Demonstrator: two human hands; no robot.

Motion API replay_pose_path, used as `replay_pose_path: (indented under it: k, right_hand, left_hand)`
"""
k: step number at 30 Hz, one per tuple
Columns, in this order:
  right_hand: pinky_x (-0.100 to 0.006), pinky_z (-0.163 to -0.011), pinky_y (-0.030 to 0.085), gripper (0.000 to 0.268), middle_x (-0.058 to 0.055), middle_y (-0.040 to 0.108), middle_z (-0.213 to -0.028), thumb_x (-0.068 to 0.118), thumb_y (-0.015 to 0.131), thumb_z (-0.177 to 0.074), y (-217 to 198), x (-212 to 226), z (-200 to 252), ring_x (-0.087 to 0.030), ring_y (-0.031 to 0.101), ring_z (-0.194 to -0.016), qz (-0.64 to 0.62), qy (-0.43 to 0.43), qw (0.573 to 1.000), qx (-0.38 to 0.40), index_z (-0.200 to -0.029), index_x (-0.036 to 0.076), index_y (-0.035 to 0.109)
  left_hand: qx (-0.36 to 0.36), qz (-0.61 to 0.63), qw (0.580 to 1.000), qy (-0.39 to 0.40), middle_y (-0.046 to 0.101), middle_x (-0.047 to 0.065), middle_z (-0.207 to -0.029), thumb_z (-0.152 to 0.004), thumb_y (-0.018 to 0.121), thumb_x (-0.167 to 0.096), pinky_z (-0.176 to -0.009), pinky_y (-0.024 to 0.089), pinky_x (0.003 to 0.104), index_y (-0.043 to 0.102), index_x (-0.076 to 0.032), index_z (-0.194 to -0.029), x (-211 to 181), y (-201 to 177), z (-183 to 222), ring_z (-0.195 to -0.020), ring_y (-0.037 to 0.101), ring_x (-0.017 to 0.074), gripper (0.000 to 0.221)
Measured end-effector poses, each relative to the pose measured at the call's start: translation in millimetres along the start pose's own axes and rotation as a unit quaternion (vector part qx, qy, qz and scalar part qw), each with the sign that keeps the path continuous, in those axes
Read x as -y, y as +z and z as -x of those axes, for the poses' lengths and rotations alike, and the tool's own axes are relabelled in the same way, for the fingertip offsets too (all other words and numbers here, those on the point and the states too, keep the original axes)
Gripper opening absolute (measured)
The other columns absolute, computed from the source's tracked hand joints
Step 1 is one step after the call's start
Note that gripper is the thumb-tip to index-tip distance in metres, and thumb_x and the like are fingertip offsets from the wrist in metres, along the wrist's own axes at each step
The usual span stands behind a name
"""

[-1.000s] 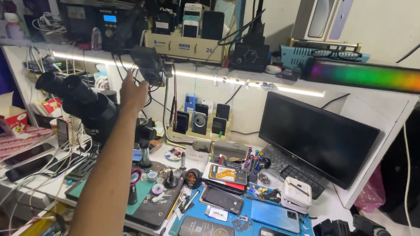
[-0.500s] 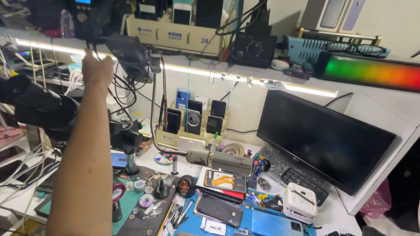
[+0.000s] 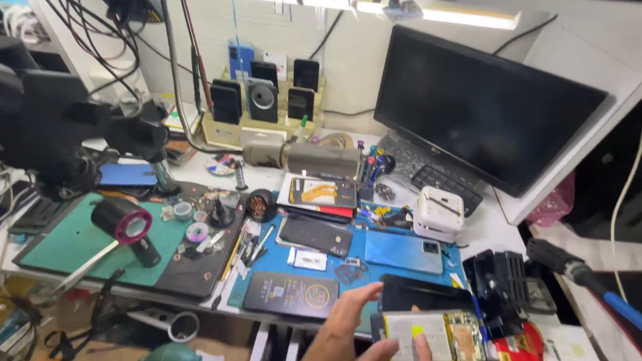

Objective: Inspecting and repairing internal components of a mobile phone at a repair bench.

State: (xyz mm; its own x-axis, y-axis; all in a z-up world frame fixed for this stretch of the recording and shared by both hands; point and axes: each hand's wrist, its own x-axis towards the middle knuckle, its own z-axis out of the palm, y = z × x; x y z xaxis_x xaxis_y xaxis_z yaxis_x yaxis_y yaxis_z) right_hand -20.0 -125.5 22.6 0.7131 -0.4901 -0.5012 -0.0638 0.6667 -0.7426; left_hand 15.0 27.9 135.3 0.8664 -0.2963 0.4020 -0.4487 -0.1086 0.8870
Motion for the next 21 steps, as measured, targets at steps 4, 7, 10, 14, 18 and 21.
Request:
replay_pose_path:
  k: [4,7,10,14,18,21]
  right_hand:
    - [-0.024,-0.042,0.025,0.050,-0.011,0.069,-0.122,0.029,0.046,-0.100,24.3,29.2,14.4,-0.013,0.036,-0.052,0.024,-0.055,0.998,0.010,-0.147,0.024,0.060]
    - [-0.022,-0.047,0.027,0.051,-0.010,0.067,-0.117,0.030,0.048,-0.098,9.2,30.1,9.3,-0.010,0.035,-0.054,-0.012,-0.046,0.998,0.030,-0.147,0.024,0.061]
    - [-0.023,-0.029,0.023,0.050,-0.009,0.066,-0.088,0.035,0.049,-0.099,-15.1,12.4,-23.1,-0.011,0.031,-0.036,-0.025,-0.085,0.993,0.082,-0.146,0.025,0.061]
    - [-0.024,-0.026,0.017,0.049,-0.008,0.060,-0.072,0.037,0.048,-0.099,-13.0,18.3,-4.6,-0.012,0.032,-0.033,0.015,-0.087,0.993,0.078,-0.146,0.027,0.061]
    - [-0.028,-0.030,0.025,0.052,-0.012,0.062,-0.074,0.036,0.049,-0.099,-11.4,17.4,1.9,-0.015,0.034,-0.037,0.039,-0.071,0.992,0.093,-0.147,0.025,0.062]
    - [-0.028,-0.031,0.027,0.053,-0.013,0.064,-0.081,0.037,0.048,-0.099,-18.1,13.8,-0.6,-0.016,0.036,-0.040,0.060,-0.062,0.991,0.102,-0.149,0.025,0.060]
  left_hand:
    - [-0.127,-0.019,0.992,0.001,0.038,0.020,-0.159,-0.097,0.059,-0.029,-0.121,0.024,0.052,0.038,-0.005,-0.153,36.6,81.0,25.5,-0.154,0.026,0.0363,0.064]
    - [-0.218,-0.022,0.976,0.008,0.046,0.016,-0.157,-0.093,0.062,-0.033,-0.120,0.028,0.044,0.044,-0.007,-0.152,72.2,118.1,54.0,-0.152,0.035,0.0320,0.066]
    - [-0.173,-0.007,0.984,-0.038,0.047,0.014,-0.157,-0.093,0.063,-0.030,-0.120,0.030,0.042,0.039,-0.010,-0.155,90.6,115.9,69.8,-0.150,0.039,0.0288,0.069]
    - [-0.131,0.057,0.982,-0.124,0.071,0.006,-0.135,-0.095,0.055,-0.043,-0.097,0.054,0.032,0.035,-0.019,-0.158,105.1,110.0,74.9,-0.126,0.068,0.0175,0.070]
    - [-0.146,0.057,0.975,-0.156,0.078,0.001,-0.123,-0.093,0.051,-0.051,-0.094,0.056,0.026,0.043,-0.026,-0.155,128.6,118.5,78.7,-0.109,0.076,0.0130,0.067]
    - [-0.163,0.039,0.982,-0.092,0.072,0.003,-0.131,-0.095,0.048,-0.054,-0.094,0.056,0.030,0.040,-0.020,-0.156,116.0,118.0,83.6,-0.111,0.074,0.0159,0.070]
